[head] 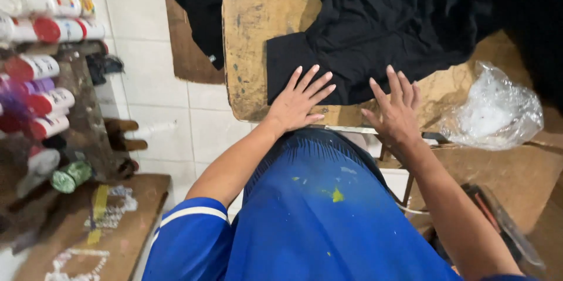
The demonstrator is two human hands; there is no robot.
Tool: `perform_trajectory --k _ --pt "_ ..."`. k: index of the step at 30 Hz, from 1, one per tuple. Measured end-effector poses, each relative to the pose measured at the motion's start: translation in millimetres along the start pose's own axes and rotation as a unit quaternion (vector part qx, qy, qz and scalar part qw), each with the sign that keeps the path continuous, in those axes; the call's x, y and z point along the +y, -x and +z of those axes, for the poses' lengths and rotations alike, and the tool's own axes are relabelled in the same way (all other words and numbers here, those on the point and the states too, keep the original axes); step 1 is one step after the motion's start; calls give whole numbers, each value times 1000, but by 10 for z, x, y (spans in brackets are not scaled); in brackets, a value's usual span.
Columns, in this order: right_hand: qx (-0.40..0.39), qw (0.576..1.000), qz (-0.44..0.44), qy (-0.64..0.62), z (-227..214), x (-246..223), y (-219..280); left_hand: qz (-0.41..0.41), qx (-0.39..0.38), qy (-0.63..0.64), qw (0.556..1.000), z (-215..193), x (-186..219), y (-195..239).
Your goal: Applying a heat-transfer label to a black garment using a hand iron on a wooden workbench.
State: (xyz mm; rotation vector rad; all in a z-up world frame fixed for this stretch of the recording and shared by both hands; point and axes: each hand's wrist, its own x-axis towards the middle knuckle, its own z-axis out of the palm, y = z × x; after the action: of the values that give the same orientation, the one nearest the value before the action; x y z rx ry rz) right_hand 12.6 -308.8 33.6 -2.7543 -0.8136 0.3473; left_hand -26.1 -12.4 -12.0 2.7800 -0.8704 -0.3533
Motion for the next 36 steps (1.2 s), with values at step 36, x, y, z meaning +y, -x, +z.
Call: perform_trajectory --k 36 --pt "613 654 421 -139 1075 1477 4120 -245 262 105 927 369 1271 1188"
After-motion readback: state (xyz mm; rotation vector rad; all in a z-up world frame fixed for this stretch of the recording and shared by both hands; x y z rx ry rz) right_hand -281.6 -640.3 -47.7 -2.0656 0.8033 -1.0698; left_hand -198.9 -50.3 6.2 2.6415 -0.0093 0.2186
